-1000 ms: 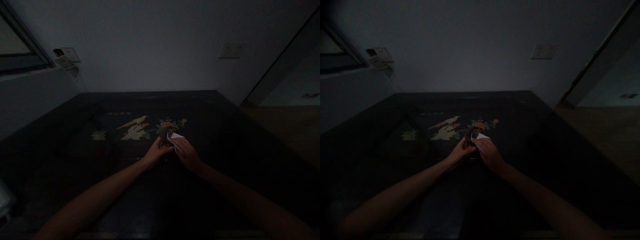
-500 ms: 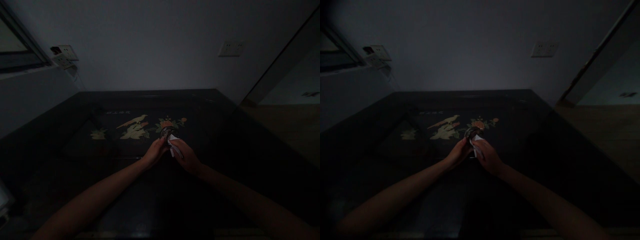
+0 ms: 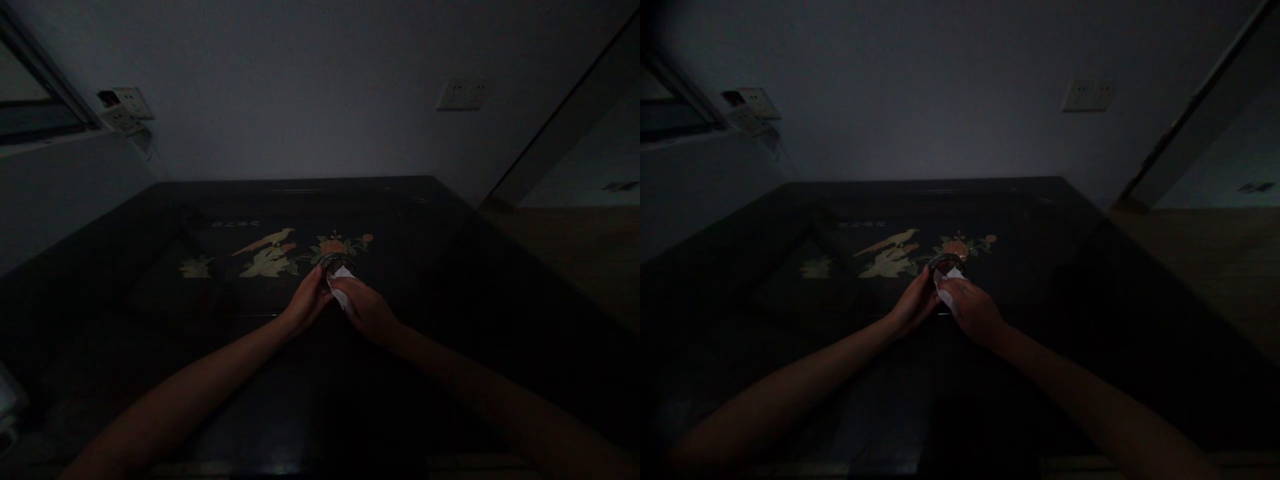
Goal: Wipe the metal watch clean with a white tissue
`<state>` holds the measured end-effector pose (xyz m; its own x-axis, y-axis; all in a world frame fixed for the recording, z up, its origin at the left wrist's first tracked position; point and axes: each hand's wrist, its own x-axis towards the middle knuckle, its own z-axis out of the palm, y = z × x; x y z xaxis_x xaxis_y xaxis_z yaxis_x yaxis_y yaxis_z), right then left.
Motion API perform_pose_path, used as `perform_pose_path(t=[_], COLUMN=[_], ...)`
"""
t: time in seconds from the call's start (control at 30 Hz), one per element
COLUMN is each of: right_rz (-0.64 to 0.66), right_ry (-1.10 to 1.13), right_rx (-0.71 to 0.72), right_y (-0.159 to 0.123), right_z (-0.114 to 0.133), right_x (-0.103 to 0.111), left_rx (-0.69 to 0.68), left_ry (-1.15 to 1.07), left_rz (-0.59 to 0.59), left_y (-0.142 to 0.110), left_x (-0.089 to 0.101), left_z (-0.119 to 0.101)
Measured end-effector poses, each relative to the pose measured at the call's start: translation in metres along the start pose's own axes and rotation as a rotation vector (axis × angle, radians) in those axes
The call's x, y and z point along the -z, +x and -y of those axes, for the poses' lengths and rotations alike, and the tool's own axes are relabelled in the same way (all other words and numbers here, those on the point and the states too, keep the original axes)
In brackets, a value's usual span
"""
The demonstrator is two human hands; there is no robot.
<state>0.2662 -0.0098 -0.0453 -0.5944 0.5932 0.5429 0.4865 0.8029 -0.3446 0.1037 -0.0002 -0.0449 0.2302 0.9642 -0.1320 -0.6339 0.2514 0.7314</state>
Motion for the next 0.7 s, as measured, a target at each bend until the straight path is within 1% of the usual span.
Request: perform_pose_path(t=[0.27,0.43,0.57,0.7], right_rz=[0.082,0.089,0.087,0.097], right_ry=[-0.263,-0.427,-0.508,-0.542], right_rx=[0.045,0.051,0.076,0.072], right_y=[-0.0010,0.0006,0.0030,0.0040], right_z=[-0.0006,0.0002,0.0009,0.0016], right_x=[-0.0027,-0.0006,0.0028,0.0050], left_rx=[0.005,0.010,0.026,0.027], left_ry=[-0.030,-0.029,-0.023,-0.036], left_rz=[0.008,-0.004,-0.010,-0.008], left_y=[0.0014,-0.0008,-0.0027,-0.0015], left_x=[0.0020,-0.0017,-0.0045,-0.0036], left_z=[0.0009,-0.0008,-0.0033,-0.0025])
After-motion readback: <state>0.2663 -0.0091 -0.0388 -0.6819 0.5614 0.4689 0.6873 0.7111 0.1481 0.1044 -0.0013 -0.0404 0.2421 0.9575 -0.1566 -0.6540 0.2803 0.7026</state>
